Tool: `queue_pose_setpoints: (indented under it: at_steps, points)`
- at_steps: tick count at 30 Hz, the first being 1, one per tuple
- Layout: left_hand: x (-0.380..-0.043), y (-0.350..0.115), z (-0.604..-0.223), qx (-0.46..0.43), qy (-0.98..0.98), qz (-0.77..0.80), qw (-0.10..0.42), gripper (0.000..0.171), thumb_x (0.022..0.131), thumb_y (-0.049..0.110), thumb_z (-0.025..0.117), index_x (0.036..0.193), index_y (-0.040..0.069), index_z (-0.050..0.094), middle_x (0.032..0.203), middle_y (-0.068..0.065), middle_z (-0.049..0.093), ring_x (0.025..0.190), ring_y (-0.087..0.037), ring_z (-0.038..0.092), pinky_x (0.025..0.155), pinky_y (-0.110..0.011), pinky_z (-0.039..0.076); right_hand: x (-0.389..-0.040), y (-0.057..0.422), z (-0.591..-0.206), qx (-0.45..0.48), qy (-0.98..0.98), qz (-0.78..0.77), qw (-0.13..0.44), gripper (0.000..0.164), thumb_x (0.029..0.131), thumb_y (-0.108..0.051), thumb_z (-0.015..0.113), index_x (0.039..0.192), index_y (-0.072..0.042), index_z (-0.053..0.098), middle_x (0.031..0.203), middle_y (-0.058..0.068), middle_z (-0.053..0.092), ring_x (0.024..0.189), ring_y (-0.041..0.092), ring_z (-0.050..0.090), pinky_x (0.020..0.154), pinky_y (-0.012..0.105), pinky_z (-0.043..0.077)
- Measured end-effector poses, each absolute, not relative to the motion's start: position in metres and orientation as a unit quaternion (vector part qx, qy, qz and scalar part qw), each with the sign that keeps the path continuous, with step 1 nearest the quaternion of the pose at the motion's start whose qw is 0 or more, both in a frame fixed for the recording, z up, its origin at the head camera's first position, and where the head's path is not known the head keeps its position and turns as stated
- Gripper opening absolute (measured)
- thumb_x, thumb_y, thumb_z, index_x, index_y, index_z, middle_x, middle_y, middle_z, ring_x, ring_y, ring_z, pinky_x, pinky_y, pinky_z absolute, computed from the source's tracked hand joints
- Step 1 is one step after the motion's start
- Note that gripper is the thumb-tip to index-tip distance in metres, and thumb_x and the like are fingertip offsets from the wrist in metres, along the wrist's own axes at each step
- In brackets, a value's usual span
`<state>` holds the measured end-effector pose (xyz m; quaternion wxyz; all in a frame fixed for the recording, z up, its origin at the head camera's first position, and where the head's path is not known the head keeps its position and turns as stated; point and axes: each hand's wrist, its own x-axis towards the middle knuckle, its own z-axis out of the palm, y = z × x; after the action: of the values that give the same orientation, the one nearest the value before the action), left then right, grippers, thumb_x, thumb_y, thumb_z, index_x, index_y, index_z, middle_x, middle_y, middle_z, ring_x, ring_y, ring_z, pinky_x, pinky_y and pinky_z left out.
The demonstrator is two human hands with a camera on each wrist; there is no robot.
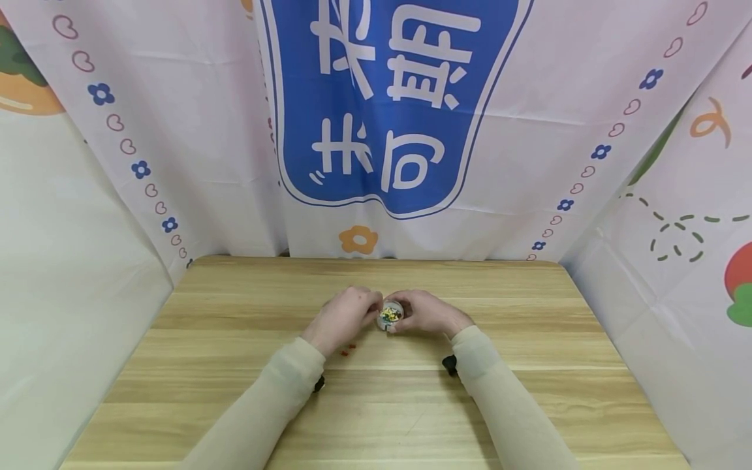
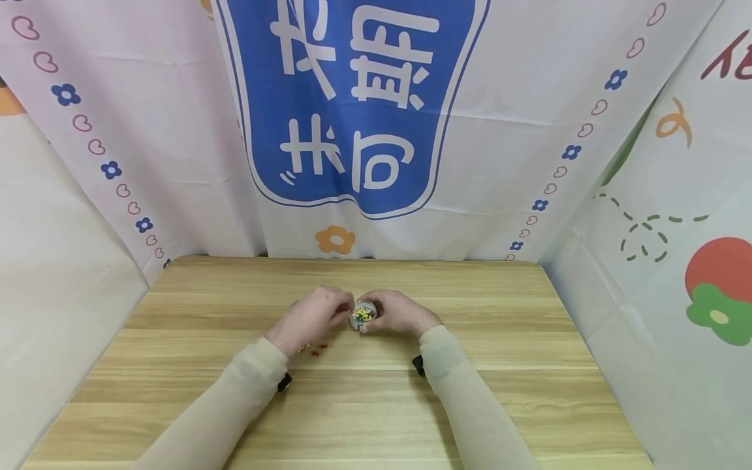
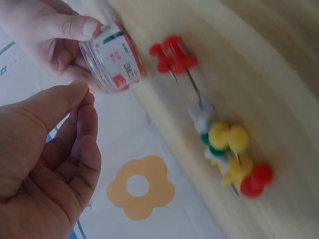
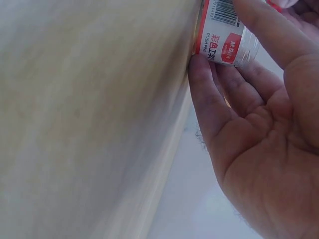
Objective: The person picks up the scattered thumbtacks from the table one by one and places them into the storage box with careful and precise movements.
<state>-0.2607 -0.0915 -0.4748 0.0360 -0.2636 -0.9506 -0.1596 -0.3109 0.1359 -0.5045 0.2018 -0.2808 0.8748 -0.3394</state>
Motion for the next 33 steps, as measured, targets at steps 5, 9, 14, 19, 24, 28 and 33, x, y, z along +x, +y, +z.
queue_pose_setpoints:
  at_steps: [5, 9, 14, 19, 24, 28, 33]
  points:
    - [-0.263, -0.082, -0.478, -0.254, -0.952, -0.166, 0.043, 0.003, 0.098, 0.020, 0.077, 0.099, 0.020, 0.074, 0.094, 0.006, 0.074, 0.085, -0.007, 0.064, 0.079, -0.026, 0.058, -0.311, 0.136, -0.503, -0.281, 0.879, -0.329, 0.200, 0.061, 0.089, -0.033, 0.087, 0.144, -0.024, 0.063, 0.130, -0.001, 0.072, 0.106, 0.014, 0.065, 0.096, 0.037, 0.054]
    - [-0.264, -0.076, -0.481, -0.246, -0.952, -0.178, 0.036, 0.003, 0.099, 0.020, 0.076, 0.102, 0.019, 0.075, 0.097, 0.005, 0.076, 0.087, -0.007, 0.067, 0.081, -0.027, 0.059, -0.312, 0.136, -0.504, -0.287, 0.883, -0.317, 0.193, 0.059, 0.089, -0.034, 0.087, 0.142, -0.026, 0.064, 0.113, -0.001, 0.072, 0.091, 0.015, 0.060, 0.082, 0.034, 0.051]
    - [-0.266, -0.071, -0.483, -0.239, -0.952, -0.189, 0.023, 0.005, 0.098, 0.019, 0.076, 0.103, 0.019, 0.076, 0.098, 0.006, 0.076, 0.086, -0.006, 0.066, 0.079, -0.025, 0.059, -0.313, 0.135, -0.504, -0.290, 0.886, -0.309, 0.189, 0.049, 0.089, -0.035, 0.087, 0.133, -0.026, 0.066, 0.105, -0.004, 0.070, 0.086, 0.014, 0.059, 0.078, 0.032, 0.051]
    - [-0.266, -0.072, -0.483, -0.244, -0.950, -0.195, 0.027, 0.007, 0.098, 0.018, 0.076, 0.105, 0.017, 0.076, 0.099, 0.005, 0.075, 0.088, -0.007, 0.067, 0.080, -0.026, 0.060, -0.312, 0.134, -0.504, -0.291, 0.885, -0.311, 0.189, 0.044, 0.088, -0.034, 0.087, 0.126, -0.026, 0.067, 0.109, -0.004, 0.072, 0.090, 0.013, 0.059, 0.081, 0.033, 0.051]
    - [-0.264, -0.076, -0.479, -0.250, -0.949, -0.189, 0.028, 0.008, 0.097, 0.017, 0.077, 0.105, 0.016, 0.075, 0.097, 0.004, 0.074, 0.088, -0.009, 0.066, 0.082, -0.029, 0.059, -0.311, 0.135, -0.503, -0.283, 0.883, -0.320, 0.193, 0.055, 0.087, -0.033, 0.088, 0.137, -0.024, 0.066, 0.124, -0.005, 0.073, 0.104, 0.012, 0.064, 0.096, 0.037, 0.053]
    - [-0.261, -0.081, -0.476, -0.260, -0.951, -0.166, 0.032, 0.006, 0.098, 0.017, 0.077, 0.103, 0.015, 0.075, 0.094, 0.004, 0.072, 0.087, -0.010, 0.064, 0.080, -0.029, 0.057, -0.310, 0.135, -0.503, -0.273, 0.882, -0.329, 0.199, 0.061, 0.087, -0.031, 0.088, 0.142, -0.024, 0.064, 0.134, -0.003, 0.071, 0.116, 0.013, 0.065, 0.107, 0.041, 0.054]
    - [-0.256, -0.089, -0.476, -0.270, -0.952, -0.140, 0.034, 0.006, 0.098, 0.018, 0.076, 0.104, 0.017, 0.076, 0.098, 0.005, 0.074, 0.093, -0.011, 0.068, 0.085, -0.030, 0.060, -0.311, 0.135, -0.504, -0.271, 0.876, -0.341, 0.204, 0.059, 0.087, -0.028, 0.089, 0.140, -0.022, 0.065, 0.135, 0.000, 0.071, 0.119, 0.014, 0.066, 0.110, 0.041, 0.054]
